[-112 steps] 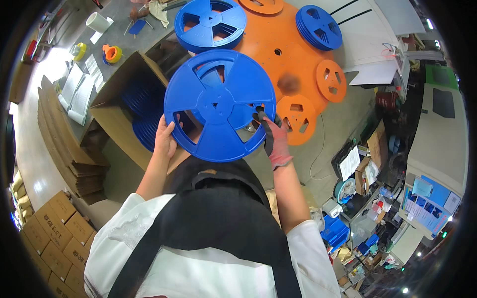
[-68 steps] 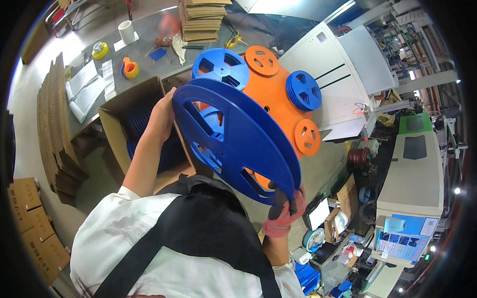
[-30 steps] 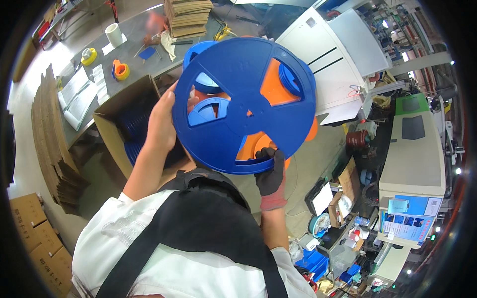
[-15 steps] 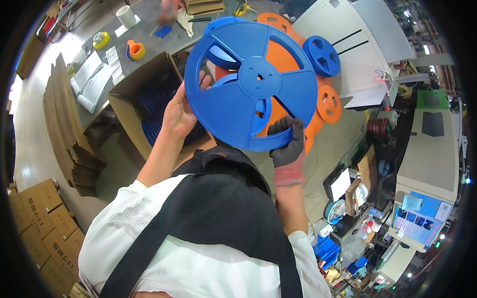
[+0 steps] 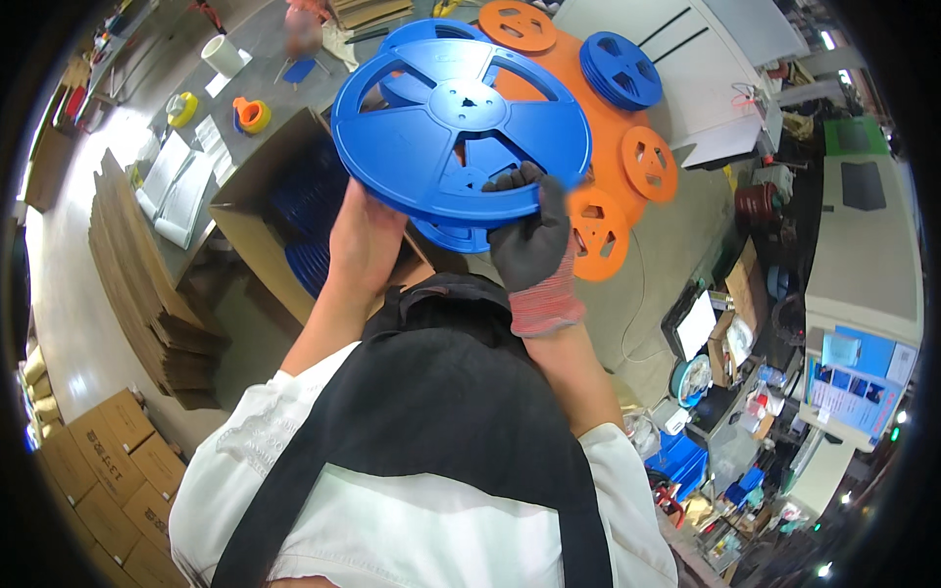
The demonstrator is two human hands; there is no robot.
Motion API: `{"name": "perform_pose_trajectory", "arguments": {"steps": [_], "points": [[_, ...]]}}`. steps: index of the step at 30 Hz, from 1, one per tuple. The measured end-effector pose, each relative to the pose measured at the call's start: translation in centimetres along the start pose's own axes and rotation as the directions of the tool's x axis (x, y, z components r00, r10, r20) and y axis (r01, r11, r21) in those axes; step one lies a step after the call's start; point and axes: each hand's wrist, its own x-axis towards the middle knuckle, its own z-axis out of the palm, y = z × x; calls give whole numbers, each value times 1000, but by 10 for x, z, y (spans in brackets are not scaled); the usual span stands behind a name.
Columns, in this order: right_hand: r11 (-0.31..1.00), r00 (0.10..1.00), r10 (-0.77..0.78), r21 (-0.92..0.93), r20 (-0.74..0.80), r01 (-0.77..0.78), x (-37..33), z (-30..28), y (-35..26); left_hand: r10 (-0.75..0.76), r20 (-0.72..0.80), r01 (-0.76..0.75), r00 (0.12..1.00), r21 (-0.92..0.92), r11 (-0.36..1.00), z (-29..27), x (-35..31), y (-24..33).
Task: The person takes blue plastic reels from a bag and places them into a cardboard box, then moves blue and orange reels between the box and a nearby rotating table.
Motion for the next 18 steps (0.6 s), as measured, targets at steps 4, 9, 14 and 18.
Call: {"name": "perform_pose_trajectory", "arguments": {"steps": [4, 9, 14, 18], "points": [[541, 905, -255, -726, 340, 425, -9, -5, -8, 183, -209, -45, 961, 532, 846, -28, -31, -8], [-315, 734, -170, -743, 657, 591, -31, -5, -14, 348, 268, -264, 898, 963, -59, -28, 2, 9], [-31, 806, 46, -806, 590, 591, -49, 30, -1, 136, 155, -201, 979, 865, 461, -30, 42, -21], [40, 658, 369, -719, 656, 694, -55, 85, -13, 46, 101, -85, 994, 427, 900, -55, 39, -32]]}}
